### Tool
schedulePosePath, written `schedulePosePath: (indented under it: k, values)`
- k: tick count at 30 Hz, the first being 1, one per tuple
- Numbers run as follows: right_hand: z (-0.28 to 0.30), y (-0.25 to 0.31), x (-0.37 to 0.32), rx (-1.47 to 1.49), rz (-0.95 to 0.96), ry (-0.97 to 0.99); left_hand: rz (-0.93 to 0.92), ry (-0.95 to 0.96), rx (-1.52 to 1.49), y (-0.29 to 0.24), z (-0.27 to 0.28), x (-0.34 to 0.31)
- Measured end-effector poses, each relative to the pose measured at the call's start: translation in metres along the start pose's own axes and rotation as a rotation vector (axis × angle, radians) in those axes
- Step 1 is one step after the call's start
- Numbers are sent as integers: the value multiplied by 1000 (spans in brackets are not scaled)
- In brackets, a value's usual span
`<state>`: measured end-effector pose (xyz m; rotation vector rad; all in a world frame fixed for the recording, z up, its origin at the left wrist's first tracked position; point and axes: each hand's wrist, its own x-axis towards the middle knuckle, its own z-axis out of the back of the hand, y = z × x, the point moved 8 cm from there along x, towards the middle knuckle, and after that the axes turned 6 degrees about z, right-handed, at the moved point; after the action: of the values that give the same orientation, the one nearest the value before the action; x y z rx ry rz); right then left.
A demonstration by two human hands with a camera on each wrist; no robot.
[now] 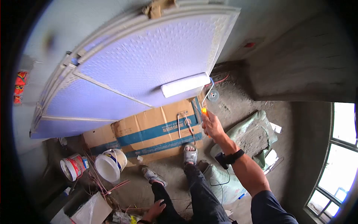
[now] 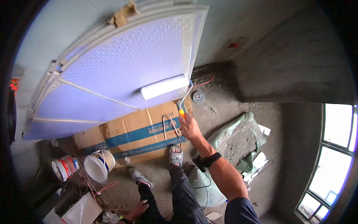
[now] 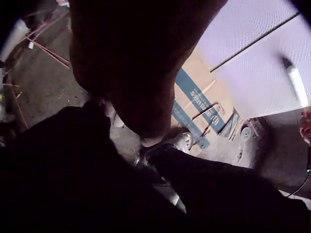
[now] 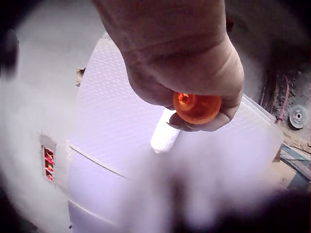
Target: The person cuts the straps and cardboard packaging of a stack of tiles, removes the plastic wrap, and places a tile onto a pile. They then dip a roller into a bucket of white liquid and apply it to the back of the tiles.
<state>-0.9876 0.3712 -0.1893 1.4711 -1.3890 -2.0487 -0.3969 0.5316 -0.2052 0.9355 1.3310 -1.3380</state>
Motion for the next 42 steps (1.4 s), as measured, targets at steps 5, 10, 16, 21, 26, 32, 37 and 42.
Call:
schedulePosePath:
  k: [5,10,16,21,26,32,37,42]
  values:
    - [1,-67,38,0,-101,5,3,-75,-68,-43,28,2]
    - [0,-130,78,-3,-139,-12,144,-8,-72,-47,44,9]
    - [-7,-204,124,6,-191,-4,237,28,-160,-42,56,10]
    - [-11,-247,153,-12,-201,12,324,-13,-160,-42,69,-3]
    - [-13,-248,164,-52,-265,-8,427,89,-122,-29,69,-31]
    - [-14,-214,132,-43,-143,-14,418,75,-209,-47,80,-62]
    - [-16,-73,50,-31,-67,-35,179,72,6,-33,72,-55]
    - [-21,20,-9,-39,8,-64,448,56,-172,-32,89,-64]
